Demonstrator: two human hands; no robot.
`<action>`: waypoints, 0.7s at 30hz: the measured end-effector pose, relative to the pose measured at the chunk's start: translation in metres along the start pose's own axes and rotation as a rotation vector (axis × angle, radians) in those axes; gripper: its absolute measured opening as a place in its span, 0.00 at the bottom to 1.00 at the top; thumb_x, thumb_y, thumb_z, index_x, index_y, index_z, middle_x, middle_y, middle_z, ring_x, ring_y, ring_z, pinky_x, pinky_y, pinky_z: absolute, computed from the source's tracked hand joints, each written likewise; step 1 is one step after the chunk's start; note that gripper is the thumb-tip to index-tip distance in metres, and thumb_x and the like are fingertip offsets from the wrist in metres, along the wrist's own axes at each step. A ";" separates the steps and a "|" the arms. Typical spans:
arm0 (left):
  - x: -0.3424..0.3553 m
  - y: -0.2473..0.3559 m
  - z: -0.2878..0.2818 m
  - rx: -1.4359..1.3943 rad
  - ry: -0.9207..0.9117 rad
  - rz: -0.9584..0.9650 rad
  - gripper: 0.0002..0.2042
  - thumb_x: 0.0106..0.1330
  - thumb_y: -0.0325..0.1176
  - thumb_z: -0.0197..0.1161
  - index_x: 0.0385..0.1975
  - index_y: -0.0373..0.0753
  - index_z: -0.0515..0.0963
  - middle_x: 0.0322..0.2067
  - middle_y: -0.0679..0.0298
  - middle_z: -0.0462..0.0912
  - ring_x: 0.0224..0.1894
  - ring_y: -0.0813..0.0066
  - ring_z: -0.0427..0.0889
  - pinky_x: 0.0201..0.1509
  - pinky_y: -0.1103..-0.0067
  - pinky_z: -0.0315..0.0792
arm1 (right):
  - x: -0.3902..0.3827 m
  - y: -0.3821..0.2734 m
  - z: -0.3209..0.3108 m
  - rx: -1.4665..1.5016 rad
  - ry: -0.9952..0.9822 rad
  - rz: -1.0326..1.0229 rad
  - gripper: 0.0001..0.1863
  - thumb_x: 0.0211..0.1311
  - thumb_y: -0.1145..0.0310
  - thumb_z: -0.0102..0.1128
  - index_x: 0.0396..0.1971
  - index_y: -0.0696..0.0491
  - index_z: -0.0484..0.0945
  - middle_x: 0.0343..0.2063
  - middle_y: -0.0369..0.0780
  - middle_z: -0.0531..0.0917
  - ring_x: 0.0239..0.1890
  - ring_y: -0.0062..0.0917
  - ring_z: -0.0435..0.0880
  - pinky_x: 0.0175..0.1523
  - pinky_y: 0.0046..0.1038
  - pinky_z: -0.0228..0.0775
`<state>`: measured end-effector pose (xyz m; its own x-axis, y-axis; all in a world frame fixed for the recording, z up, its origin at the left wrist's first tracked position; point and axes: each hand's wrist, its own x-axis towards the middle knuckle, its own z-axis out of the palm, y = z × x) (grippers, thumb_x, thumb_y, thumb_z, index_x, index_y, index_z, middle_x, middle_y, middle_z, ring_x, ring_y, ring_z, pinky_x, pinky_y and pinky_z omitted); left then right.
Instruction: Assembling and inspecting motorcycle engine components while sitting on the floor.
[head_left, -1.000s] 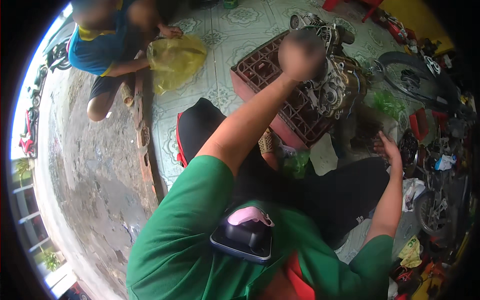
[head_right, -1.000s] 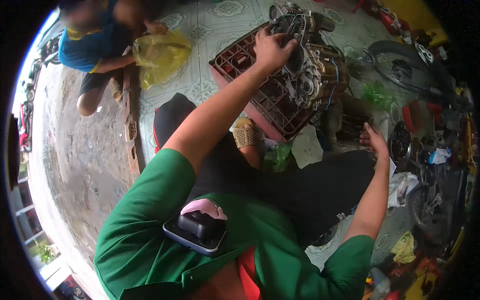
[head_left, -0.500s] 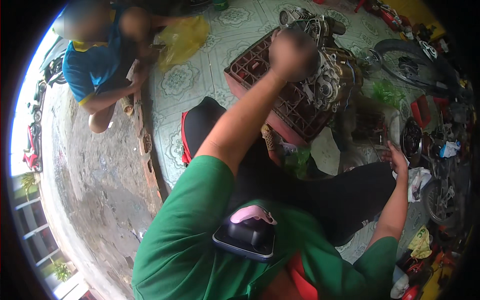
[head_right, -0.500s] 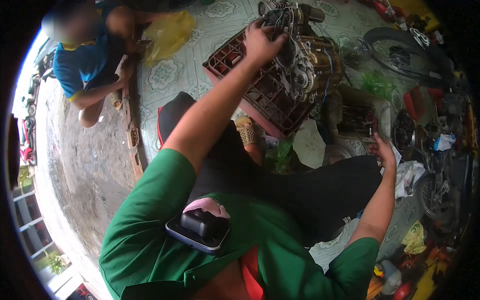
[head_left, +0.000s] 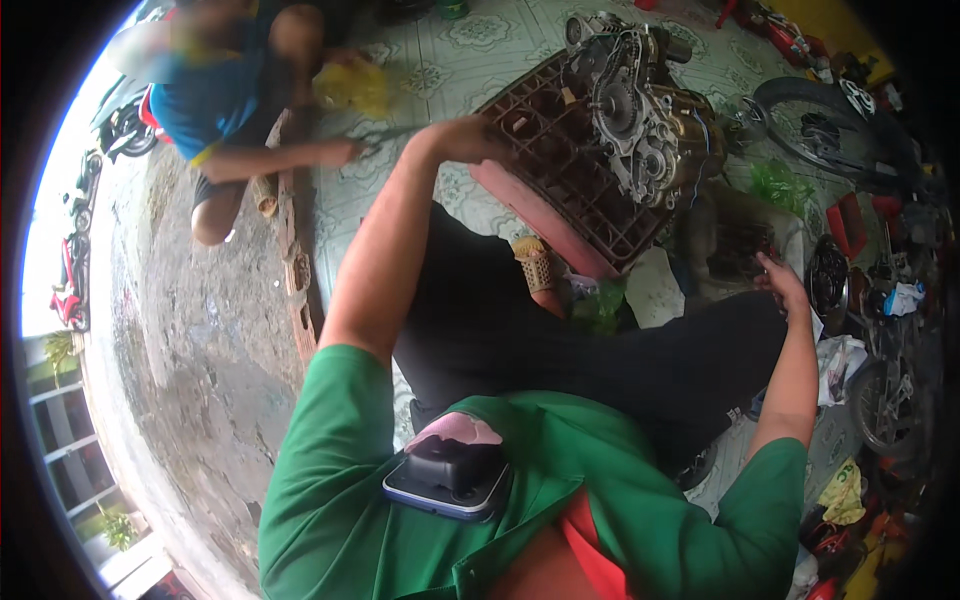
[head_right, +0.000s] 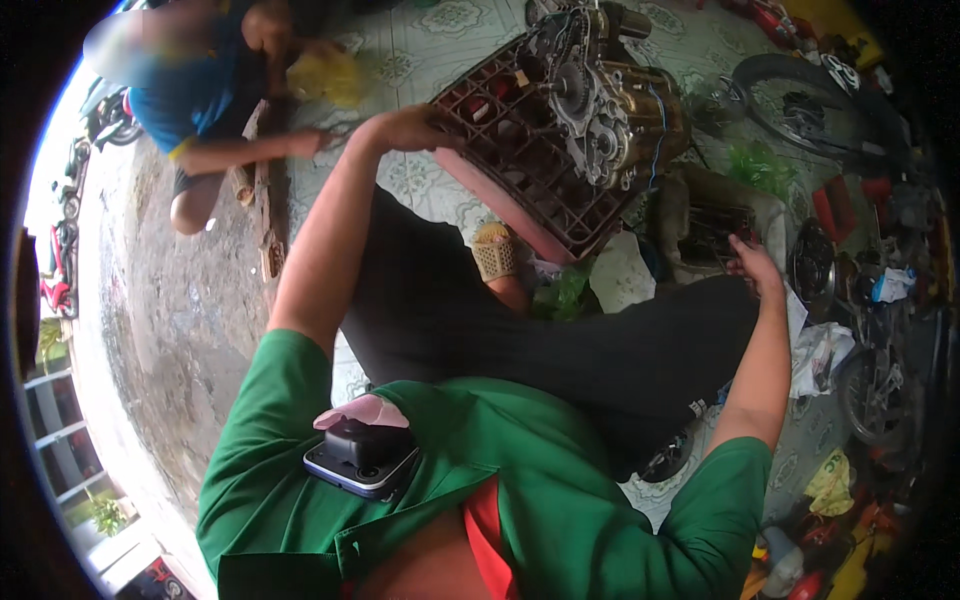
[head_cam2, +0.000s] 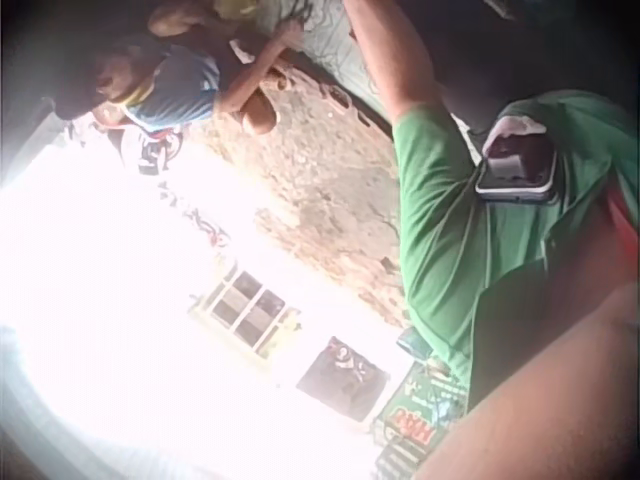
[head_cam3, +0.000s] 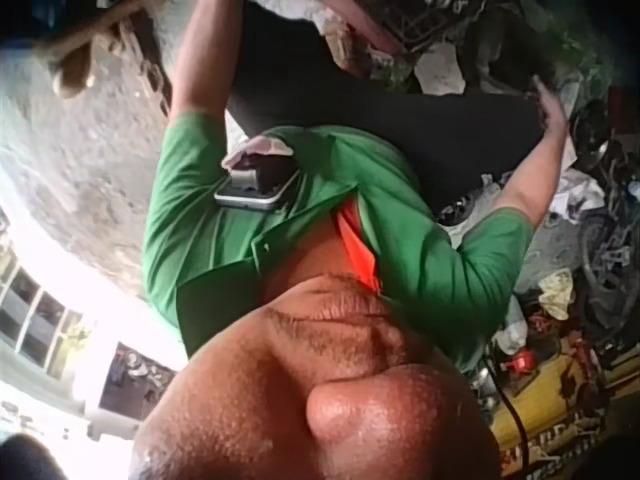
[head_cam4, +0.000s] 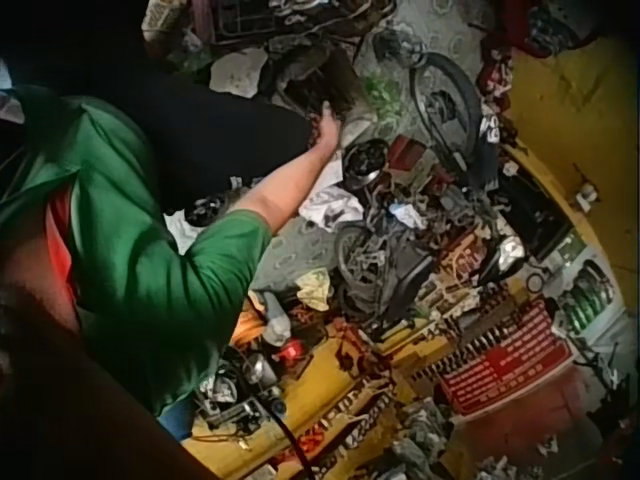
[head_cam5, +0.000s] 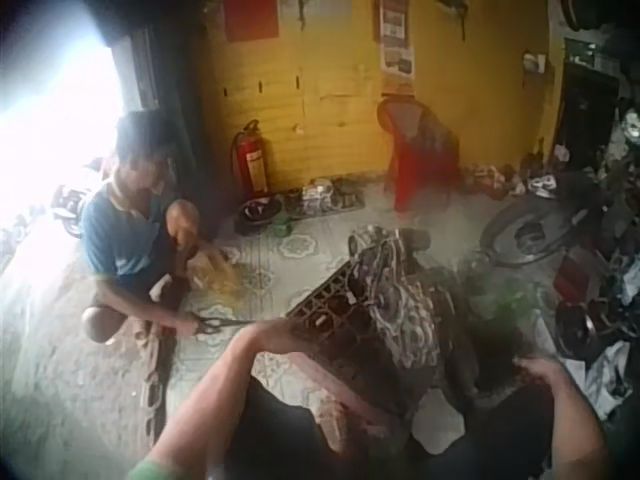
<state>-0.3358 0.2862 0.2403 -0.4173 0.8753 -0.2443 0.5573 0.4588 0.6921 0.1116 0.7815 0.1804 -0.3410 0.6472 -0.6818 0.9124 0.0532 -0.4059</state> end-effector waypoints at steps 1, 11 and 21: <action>0.000 -0.001 -0.002 0.021 -0.060 -0.047 0.24 0.58 0.50 0.66 0.49 0.40 0.82 0.45 0.53 0.85 0.49 0.60 0.82 0.56 0.69 0.73 | 0.007 0.001 -0.002 0.022 -0.008 -0.052 0.34 0.59 0.36 0.59 0.56 0.44 0.71 0.28 0.33 0.81 0.26 0.19 0.81 0.23 0.22 0.54; -0.015 -0.027 -0.009 -0.049 0.035 -0.172 0.26 0.63 0.53 0.63 0.54 0.40 0.79 0.41 0.64 0.84 0.39 0.76 0.80 0.38 0.77 0.74 | -0.022 -0.053 0.013 -0.029 -0.022 -0.072 0.35 0.60 0.35 0.57 0.57 0.46 0.71 0.29 0.33 0.81 0.24 0.15 0.81 0.21 0.20 0.54; -0.010 -0.025 -0.010 -0.102 0.049 -0.265 0.29 0.62 0.55 0.63 0.58 0.44 0.77 0.43 0.65 0.84 0.40 0.75 0.81 0.38 0.77 0.74 | -0.030 -0.036 0.013 -0.039 0.011 -0.051 0.37 0.60 0.34 0.55 0.58 0.49 0.71 0.30 0.34 0.82 0.25 0.16 0.83 0.20 0.20 0.51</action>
<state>-0.3529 0.2648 0.2326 -0.5740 0.7176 -0.3946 0.3504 0.6507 0.6737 0.0863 0.7503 0.2079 -0.3847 0.6510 -0.6544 0.9023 0.1156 -0.4154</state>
